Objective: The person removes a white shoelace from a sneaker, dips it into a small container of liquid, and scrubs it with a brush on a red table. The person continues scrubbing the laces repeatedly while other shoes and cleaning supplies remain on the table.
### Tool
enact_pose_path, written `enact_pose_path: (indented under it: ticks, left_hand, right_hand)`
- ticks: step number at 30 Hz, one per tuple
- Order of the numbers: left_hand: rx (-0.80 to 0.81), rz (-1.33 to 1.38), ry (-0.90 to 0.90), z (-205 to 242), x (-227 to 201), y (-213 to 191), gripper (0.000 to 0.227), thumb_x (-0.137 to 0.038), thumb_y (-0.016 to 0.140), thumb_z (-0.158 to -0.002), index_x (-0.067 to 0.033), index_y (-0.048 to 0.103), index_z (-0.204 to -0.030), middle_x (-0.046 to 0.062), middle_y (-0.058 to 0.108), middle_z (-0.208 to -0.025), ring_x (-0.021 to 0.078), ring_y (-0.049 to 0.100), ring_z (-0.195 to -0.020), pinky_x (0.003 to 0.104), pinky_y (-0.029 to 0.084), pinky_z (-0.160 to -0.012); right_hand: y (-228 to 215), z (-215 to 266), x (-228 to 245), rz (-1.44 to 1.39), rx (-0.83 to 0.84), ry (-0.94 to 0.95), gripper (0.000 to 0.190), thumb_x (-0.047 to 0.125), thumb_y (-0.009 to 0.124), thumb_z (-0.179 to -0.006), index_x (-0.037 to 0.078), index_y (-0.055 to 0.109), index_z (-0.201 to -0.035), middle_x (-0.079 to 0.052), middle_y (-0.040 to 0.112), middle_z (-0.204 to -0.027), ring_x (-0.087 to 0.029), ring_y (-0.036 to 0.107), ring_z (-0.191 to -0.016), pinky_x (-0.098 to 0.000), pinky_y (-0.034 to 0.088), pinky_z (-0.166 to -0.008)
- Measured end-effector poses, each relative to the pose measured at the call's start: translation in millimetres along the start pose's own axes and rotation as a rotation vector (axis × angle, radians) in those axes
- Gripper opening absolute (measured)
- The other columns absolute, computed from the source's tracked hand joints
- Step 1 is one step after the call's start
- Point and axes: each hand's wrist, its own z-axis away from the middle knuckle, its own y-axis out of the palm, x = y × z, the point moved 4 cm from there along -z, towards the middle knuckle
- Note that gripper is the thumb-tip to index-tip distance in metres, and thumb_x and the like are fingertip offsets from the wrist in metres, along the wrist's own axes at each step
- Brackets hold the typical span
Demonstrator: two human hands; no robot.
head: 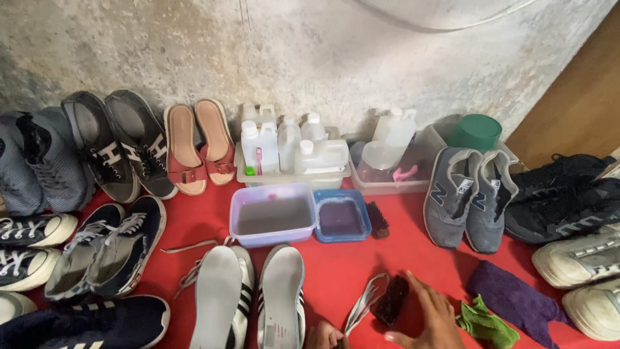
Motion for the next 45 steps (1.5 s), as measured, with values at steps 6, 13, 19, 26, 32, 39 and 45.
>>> enact_pose_path:
  ticks: [6, 13, 19, 26, 32, 39, 45]
  left_hand:
    - [0.118, 0.015, 0.019, -41, -43, -34, 0.02, -0.014, 0.045, -0.046, -0.0188, 0.031, -0.061, -0.007, 0.035, -0.047, 0.0188, 0.03, -0.044, 0.033, 0.032, -0.042]
    - [0.196, 0.081, 0.032, -34, -33, -33, 0.026, -0.016, 0.051, -0.044, -0.019, 0.035, -0.064, -0.013, 0.046, -0.047, 0.0167, 0.036, -0.046, 0.031, 0.036, -0.044]
    - [0.24, 0.001, -0.026, -24, -19, -29, 0.024, -0.011, 0.06, -0.046, -0.0215, 0.045, -0.062, -0.003, 0.044, -0.054, 0.0212, 0.041, -0.047, 0.035, 0.036, -0.045]
    - [0.294, 0.13, 0.177, 1, 13, -11, 0.027, -0.015, 0.064, -0.054, -0.0292, 0.068, -0.077, -0.003, 0.061, -0.066, 0.026, 0.056, -0.052, 0.038, 0.048, -0.058]
    - [0.241, 0.086, 0.229, 5, 12, -9, 0.015, -0.019, 0.068, -0.063, -0.0286, 0.068, -0.074, -0.004, 0.057, -0.068, 0.022, 0.05, -0.052, 0.035, 0.046, -0.053]
    - [0.294, 0.101, 0.242, 0, 4, -12, 0.024, -0.012, 0.063, -0.057, -0.0264, 0.065, -0.075, -0.004, 0.059, -0.071, 0.022, 0.048, -0.056, 0.034, 0.044, -0.051]
    - [0.298, 0.114, 0.214, 2, 8, -10, 0.015, -0.014, 0.065, -0.066, -0.0269, 0.068, -0.074, -0.004, 0.06, -0.07, 0.0225, 0.052, -0.054, 0.034, 0.046, -0.054]
  right_hand:
    - [-12, 10, 43, -0.214, -0.146, -0.087, 0.124, 0.04, 0.103, -0.054, 0.031, 0.036, -0.157, -0.001, 0.063, -0.136, -0.023, 0.058, -0.134, -0.0429, 0.045, -0.109]
    - [-38, 13, 56, -0.373, -0.25, -0.318, 0.098, 0.025, 0.099, -0.057, 0.008, 0.049, -0.139, -0.009, 0.065, -0.137, -0.021, 0.069, -0.123, -0.0348, 0.057, -0.107]
    - [-49, 15, 102, -0.144, -0.288, -0.427, 0.048, 0.041, 0.094, -0.06, 0.028, 0.074, -0.101, 0.005, 0.068, -0.137, -0.021, 0.064, -0.105, -0.0404, 0.049, -0.093]
    - [-9, 10, 120, 0.075, -0.153, -0.727, 0.037, 0.052, 0.08, -0.083, 0.024, 0.073, -0.107, -0.008, 0.055, -0.136, -0.037, 0.048, -0.118, -0.0518, 0.05, -0.095]
    - [5, 13, 120, 0.059, -0.008, -0.714, 0.05, 0.055, 0.072, -0.091, 0.021, 0.065, -0.127, -0.011, 0.044, -0.149, -0.04, 0.042, -0.135, -0.0585, 0.051, -0.098]
    - [-2, -9, 106, 0.119, -0.201, -0.915, 0.04, 0.043, 0.074, -0.091, 0.019, 0.066, -0.122, -0.007, 0.061, -0.128, -0.028, 0.058, -0.119, -0.0464, 0.044, -0.1]
    - [-19, -14, 117, 0.065, -0.151, -0.777, 0.037, 0.043, 0.068, -0.092, 0.023, 0.068, -0.124, -0.005, 0.062, -0.128, -0.033, 0.054, -0.118, -0.0501, 0.046, -0.101]
